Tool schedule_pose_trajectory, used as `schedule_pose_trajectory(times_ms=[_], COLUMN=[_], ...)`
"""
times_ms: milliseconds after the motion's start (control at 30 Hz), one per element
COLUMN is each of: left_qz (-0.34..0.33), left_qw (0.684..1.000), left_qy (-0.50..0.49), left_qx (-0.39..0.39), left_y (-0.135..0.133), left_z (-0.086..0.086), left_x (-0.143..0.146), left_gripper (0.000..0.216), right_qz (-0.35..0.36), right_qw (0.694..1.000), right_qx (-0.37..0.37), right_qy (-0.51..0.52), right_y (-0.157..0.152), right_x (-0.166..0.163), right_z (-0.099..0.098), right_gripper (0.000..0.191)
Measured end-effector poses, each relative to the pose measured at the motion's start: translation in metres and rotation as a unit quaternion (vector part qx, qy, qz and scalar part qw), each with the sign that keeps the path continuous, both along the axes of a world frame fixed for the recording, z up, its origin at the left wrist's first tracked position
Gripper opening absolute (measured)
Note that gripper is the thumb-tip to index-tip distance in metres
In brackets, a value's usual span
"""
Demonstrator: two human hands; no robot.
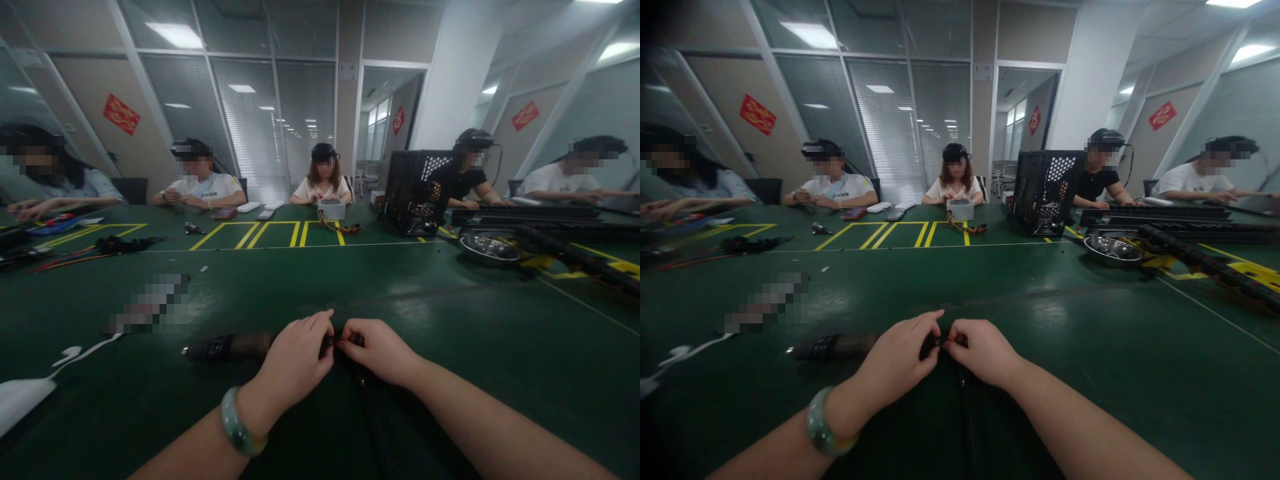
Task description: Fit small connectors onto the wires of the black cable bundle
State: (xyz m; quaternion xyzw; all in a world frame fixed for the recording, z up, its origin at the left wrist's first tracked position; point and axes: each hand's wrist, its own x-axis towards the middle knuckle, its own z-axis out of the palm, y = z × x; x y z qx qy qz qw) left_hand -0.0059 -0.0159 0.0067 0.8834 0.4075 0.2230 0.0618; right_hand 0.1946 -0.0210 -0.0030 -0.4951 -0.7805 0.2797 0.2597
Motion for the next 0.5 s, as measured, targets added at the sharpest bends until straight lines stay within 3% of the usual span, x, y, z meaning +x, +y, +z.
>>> schedule_pose_trajectory(times_ms=[500], left_qz=[-0.020], left_qw=[1.000], left_qy=[0.000], left_qx=[-0.006], left_y=[0.0039], left_z=[-0.0042], left_x=[-0.0002], left_gripper=[0.009], right_qz=[-0.004], right_qw=[1.000], right_qx=[0.007], right_qy=[0.015], right_y=[0.0009], right_x=[0.0001], right_z=[-0.0052], right_gripper=[0.007])
